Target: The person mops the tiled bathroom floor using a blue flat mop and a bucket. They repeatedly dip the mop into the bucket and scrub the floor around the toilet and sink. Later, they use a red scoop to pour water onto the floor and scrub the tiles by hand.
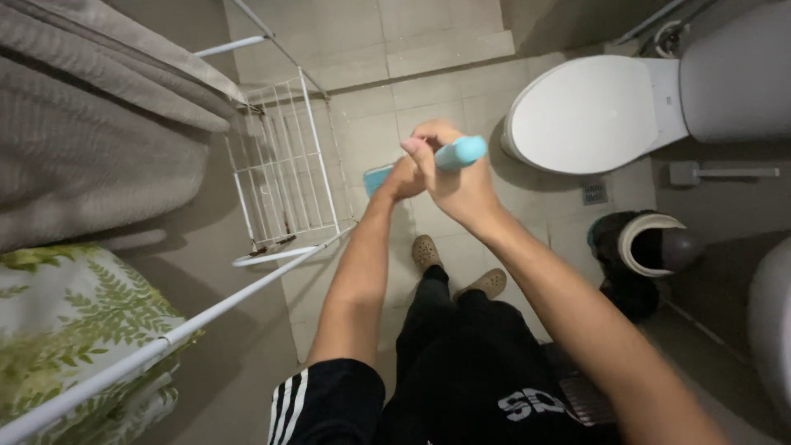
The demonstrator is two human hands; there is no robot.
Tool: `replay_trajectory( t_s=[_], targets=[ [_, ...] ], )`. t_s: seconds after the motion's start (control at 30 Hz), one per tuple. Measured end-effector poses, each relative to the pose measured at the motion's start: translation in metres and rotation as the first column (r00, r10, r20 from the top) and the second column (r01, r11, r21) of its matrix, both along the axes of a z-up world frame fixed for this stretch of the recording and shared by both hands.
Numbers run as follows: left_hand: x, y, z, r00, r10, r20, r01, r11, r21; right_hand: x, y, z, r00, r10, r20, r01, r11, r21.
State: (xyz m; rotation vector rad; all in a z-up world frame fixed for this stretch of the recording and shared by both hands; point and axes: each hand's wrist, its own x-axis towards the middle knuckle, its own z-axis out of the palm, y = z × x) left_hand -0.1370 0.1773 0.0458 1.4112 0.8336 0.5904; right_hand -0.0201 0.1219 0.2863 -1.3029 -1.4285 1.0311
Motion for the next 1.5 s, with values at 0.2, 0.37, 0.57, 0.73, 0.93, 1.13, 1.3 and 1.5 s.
replay_trajectory(
  t_s=[0.2,0.37,0.57,0.73,0.93,1.13,1.3,1.5],
  targets=[
    [0.029,0.006,-0.087,0.787,0.448,-0.424,-0.220,0.846,0.485,0.018,-0.001,-0.003,0.984,-0.174,-0.032,0.176,0.946,0.272],
    [0.089,-0.025,-0.106,0.848,0.465,-0.252,-0.346,0.848,0.401,0.070,-0.026,-0.027,0.935,-0.355,-0.004,0.348,0.912,0.217],
    [0.141,-0.067,-0.097,0.861,0.107,-0.498,0.043,0.959,0.279,0.144,-0.115,-0.045,0.905,-0.425,0.009,0.420,0.899,0.127],
    [0.190,-0.099,-0.058,0.879,-0.053,-0.474,0.169,0.964,0.206,0.178,-0.161,-0.043,0.824,-0.542,-0.168,0.550,0.835,0.006],
    [0.260,-0.136,-0.054,0.899,-0.196,-0.392,0.291,0.935,0.201,0.230,-0.194,-0.029,0.729,-0.677,0.096,0.667,0.735,0.120],
    [0.333,-0.163,-0.056,0.842,-0.288,-0.457,0.405,0.896,0.181,0.285,-0.216,-0.015,0.720,-0.694,0.004,0.692,0.719,0.066],
    [0.365,-0.182,-0.081,0.905,-0.335,-0.262,0.395,0.891,0.226,0.315,-0.230,-0.005,0.726,-0.681,-0.097,0.686,0.727,0.035],
    [0.402,-0.188,0.050,0.938,-0.320,-0.130,0.331,0.940,0.077,0.368,-0.246,-0.006,0.842,-0.519,-0.144,0.524,0.852,-0.005]
  ],
)
